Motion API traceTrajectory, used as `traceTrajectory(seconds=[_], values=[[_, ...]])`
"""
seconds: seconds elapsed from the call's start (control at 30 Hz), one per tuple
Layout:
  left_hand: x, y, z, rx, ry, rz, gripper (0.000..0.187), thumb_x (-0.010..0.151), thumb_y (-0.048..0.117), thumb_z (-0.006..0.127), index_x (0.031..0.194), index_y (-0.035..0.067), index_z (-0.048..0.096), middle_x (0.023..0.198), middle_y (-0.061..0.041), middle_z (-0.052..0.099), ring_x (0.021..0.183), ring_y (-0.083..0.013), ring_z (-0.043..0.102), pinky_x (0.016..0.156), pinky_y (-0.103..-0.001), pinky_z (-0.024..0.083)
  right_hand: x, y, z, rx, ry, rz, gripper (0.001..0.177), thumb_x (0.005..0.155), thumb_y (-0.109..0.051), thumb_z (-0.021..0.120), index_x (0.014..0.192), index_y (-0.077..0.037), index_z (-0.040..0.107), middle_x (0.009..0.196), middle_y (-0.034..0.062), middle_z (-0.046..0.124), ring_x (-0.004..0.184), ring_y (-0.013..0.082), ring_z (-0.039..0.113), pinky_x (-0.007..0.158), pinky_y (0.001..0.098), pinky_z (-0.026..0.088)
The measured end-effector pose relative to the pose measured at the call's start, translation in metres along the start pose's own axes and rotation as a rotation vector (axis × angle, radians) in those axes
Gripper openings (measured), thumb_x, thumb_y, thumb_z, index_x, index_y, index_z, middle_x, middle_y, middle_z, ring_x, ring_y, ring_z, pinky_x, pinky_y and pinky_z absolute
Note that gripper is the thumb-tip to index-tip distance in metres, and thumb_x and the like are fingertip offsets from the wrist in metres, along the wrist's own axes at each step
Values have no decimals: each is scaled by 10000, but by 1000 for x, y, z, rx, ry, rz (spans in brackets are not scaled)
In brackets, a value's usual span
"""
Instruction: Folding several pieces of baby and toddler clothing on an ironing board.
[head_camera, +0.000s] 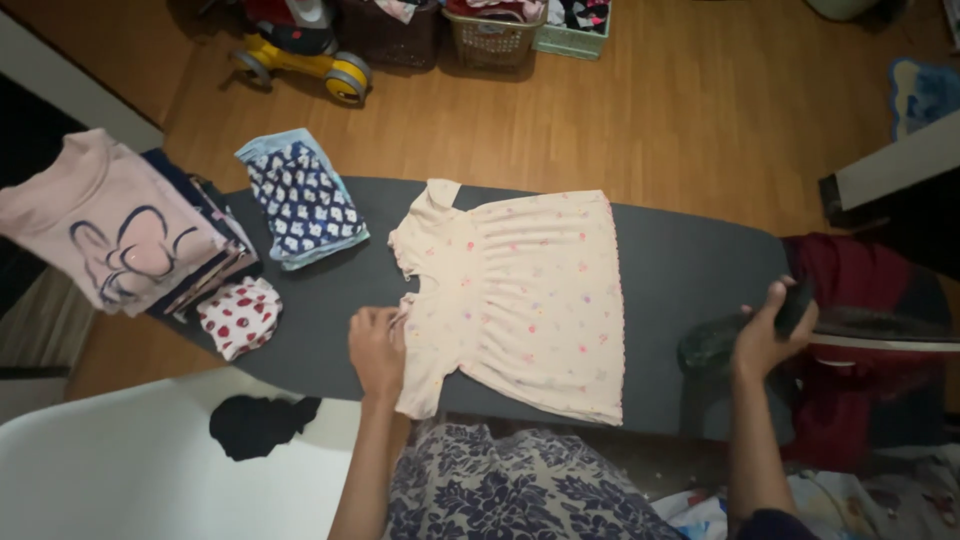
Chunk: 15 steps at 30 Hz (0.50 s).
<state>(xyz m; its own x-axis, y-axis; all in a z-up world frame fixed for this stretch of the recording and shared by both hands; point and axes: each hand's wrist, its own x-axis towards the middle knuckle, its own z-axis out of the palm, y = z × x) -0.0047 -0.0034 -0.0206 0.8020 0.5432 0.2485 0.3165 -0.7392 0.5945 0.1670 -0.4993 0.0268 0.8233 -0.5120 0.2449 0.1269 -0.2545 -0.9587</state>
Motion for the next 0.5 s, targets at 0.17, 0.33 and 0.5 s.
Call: traceTrajectory(seconds=[0.17,0.33,0.5], values=[[-16,12,-14,15,-5,197,210,873,102,720,1082,90,745,1037,-85,620,1014,-311,592,861,-421,472,-40,-74,40,-257,-489,70,311,1052,-319,644,1196,-52,712,1052,34,701,842,131,619,681,316,524],[-42,-4,-14,-110,90,209,266,884,80,661,1134,75,752,1123,-116,615,1043,-295,589,829,-393,482,-108,-107,89,-354,-1214,160,442,935,-389,629,1316,-175,693,1083,12,770,764,100,646,648,293,559],[-61,-51,-25,-233,246,-172,208,1087,127,539,1181,79,718,1199,-112,564,1028,-215,571,792,-341,506,-146,-76,78,-678,-1377,425,424,988,-415,666,1146,-44,798,862,169,756,569,121,593,537,307,498]])
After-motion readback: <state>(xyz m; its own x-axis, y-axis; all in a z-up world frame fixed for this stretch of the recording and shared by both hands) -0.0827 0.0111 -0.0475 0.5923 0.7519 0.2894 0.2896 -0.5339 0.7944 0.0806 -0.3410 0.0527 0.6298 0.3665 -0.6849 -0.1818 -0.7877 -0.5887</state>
